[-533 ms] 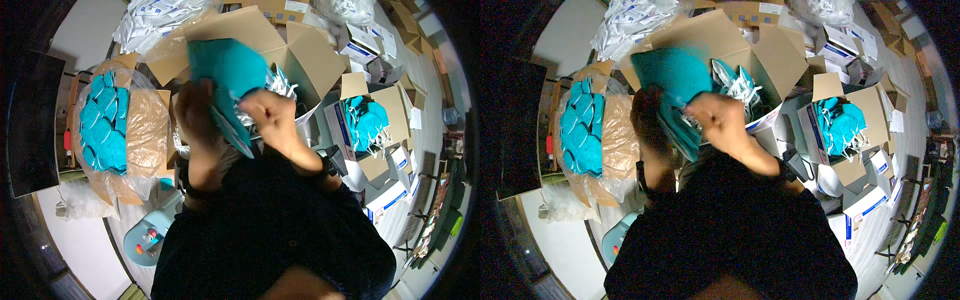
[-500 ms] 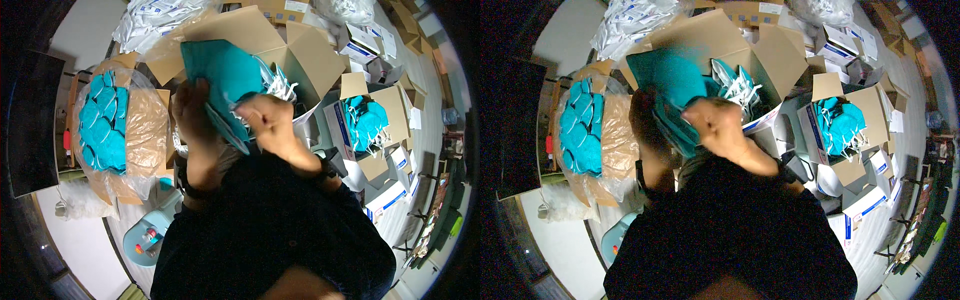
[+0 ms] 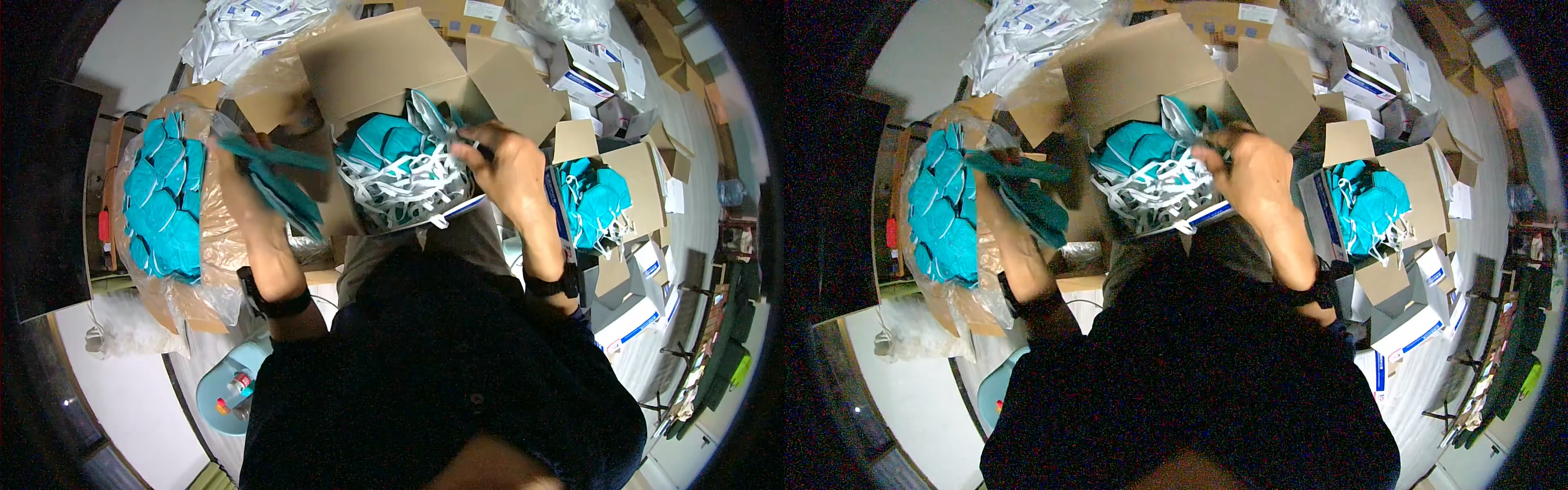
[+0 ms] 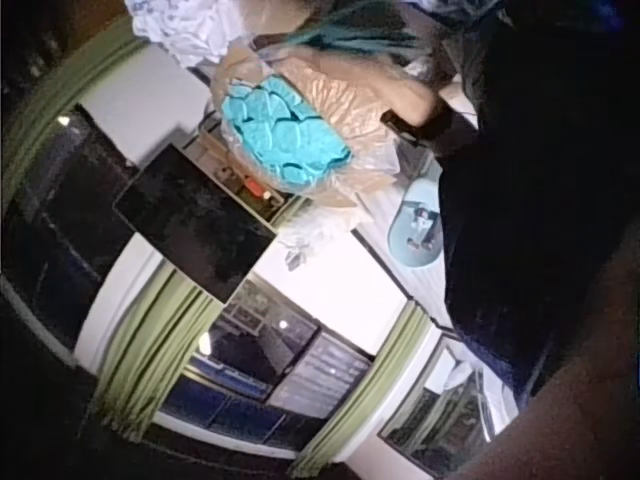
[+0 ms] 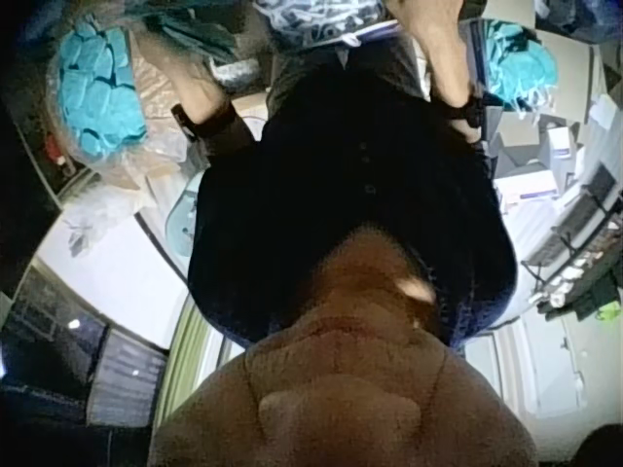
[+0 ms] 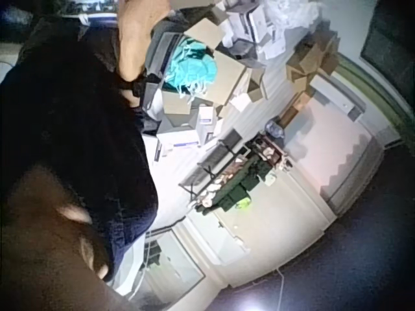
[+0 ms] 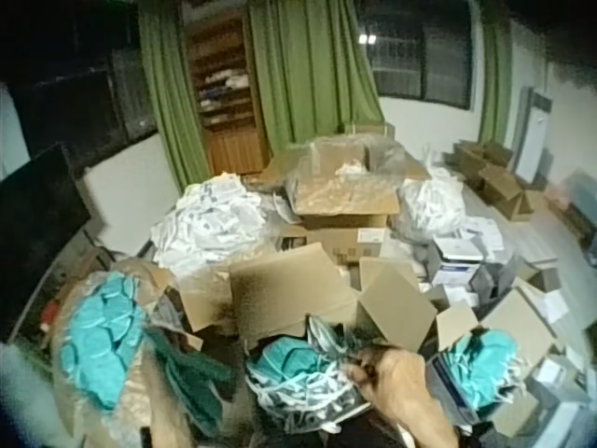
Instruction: Checking and packing face masks into a shipping box.
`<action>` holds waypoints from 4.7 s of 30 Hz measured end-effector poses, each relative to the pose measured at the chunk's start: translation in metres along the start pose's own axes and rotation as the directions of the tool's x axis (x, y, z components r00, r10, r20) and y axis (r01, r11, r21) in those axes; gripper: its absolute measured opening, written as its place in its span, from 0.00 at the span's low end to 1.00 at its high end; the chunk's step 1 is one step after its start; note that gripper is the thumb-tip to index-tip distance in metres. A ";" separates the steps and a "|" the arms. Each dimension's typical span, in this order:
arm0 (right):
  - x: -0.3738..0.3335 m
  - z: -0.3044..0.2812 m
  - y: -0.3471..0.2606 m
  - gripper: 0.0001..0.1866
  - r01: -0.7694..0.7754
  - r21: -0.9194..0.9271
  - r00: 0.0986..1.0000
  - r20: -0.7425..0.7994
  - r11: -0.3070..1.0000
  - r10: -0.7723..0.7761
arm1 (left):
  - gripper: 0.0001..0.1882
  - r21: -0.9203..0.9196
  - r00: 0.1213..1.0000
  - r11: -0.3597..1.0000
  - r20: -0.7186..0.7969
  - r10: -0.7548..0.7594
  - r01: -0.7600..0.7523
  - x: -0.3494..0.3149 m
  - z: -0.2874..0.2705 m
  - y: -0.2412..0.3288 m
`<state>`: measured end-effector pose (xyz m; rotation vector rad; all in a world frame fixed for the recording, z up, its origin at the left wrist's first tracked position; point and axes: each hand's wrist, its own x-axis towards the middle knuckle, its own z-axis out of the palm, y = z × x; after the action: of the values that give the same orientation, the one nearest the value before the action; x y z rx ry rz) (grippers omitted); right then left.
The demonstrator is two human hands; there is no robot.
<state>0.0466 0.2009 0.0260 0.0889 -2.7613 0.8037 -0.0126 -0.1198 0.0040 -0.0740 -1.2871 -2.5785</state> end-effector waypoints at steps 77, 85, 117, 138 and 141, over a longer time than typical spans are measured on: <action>0.039 -0.001 -0.021 0.14 0.280 0.348 0.955 -0.195 0.895 -0.223 | 0.11 0.743 0.911 0.573 0.412 0.013 -0.345 -0.048 0.058 0.004; 0.041 -0.001 0.007 0.05 0.086 0.824 0.988 -0.142 0.560 0.056 | 0.17 0.583 0.781 0.724 0.227 -0.582 0.369 -0.050 0.098 -0.008; 0.033 0.001 -0.019 0.08 0.256 0.279 0.947 -0.265 0.926 -0.182 | 0.14 0.877 0.958 0.389 0.238 0.158 -0.282 -0.045 0.120 0.003; -0.019 0.005 0.017 0.05 0.110 0.363 0.966 0.182 0.925 -0.186 | 0.04 0.735 0.871 0.592 -0.003 0.492 -0.331 -0.015 0.068 0.048; 0.000 0.000 0.023 0.08 0.051 0.193 0.972 0.215 0.980 -0.093 | 0.09 0.751 0.832 0.409 0.330 0.446 -0.518 -0.015 0.049 0.041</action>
<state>0.0434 0.2208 0.0141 0.3341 -2.8603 1.0925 0.0089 -0.1011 0.0634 -0.3182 -2.0079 -1.2941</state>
